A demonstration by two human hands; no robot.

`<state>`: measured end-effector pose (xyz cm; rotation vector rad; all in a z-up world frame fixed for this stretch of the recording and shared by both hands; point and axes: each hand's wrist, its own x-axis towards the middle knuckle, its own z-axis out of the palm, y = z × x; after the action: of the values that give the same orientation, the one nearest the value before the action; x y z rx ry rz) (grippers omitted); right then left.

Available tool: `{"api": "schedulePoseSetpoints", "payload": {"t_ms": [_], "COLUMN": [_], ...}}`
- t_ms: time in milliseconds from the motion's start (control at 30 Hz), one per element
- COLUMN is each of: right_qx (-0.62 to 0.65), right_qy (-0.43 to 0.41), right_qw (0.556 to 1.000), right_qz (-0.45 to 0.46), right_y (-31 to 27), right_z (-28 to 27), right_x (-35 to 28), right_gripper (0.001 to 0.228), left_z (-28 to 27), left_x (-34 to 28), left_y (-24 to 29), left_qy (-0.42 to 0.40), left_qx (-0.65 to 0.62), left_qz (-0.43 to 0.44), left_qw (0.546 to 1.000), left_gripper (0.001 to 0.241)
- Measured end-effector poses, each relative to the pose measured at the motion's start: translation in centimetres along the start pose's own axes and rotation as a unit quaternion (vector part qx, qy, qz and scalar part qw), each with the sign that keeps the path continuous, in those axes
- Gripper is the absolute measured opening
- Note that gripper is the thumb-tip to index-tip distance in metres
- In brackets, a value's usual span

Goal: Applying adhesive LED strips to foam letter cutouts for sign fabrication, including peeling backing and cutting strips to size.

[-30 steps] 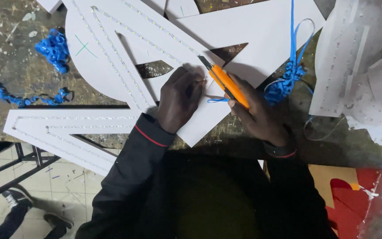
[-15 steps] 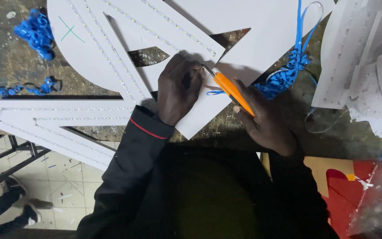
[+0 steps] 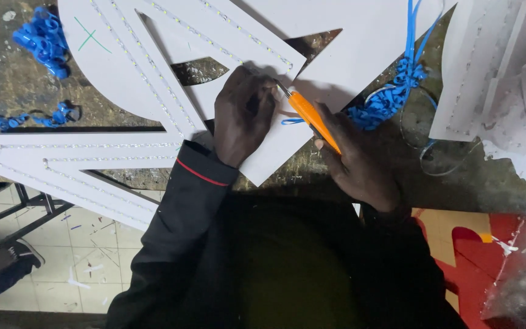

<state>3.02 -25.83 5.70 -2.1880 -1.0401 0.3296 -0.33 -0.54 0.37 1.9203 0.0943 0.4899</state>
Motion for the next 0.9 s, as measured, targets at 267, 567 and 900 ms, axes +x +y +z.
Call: {"api": "schedulePoseSetpoints", "payload": {"t_ms": [267, 567, 900], "right_qx": [0.099, 0.067, -0.019], "right_qy": [-0.049, -0.048, -0.027], "right_qw": [0.991, 0.996, 0.998], "right_qz": [0.076, 0.047, 0.044], "right_y": [-1.3, -1.8, -2.1], "right_z": [0.1, -0.2, 0.7], "right_x": [-0.3, -0.3, -0.8], "right_gripper": [0.065, 0.065, 0.087], "left_z": [-0.5, -0.3, -0.6], "left_x": [0.1, 0.1, 0.3], "left_y": [0.7, 0.7, 1.0], "left_qy": [-0.028, -0.023, -0.033], "left_qx": [0.005, -0.013, -0.015], "left_qz": [-0.017, -0.007, 0.003], "left_qw": [0.999, 1.0, 0.999], "left_gripper": [0.013, 0.012, 0.014]}}
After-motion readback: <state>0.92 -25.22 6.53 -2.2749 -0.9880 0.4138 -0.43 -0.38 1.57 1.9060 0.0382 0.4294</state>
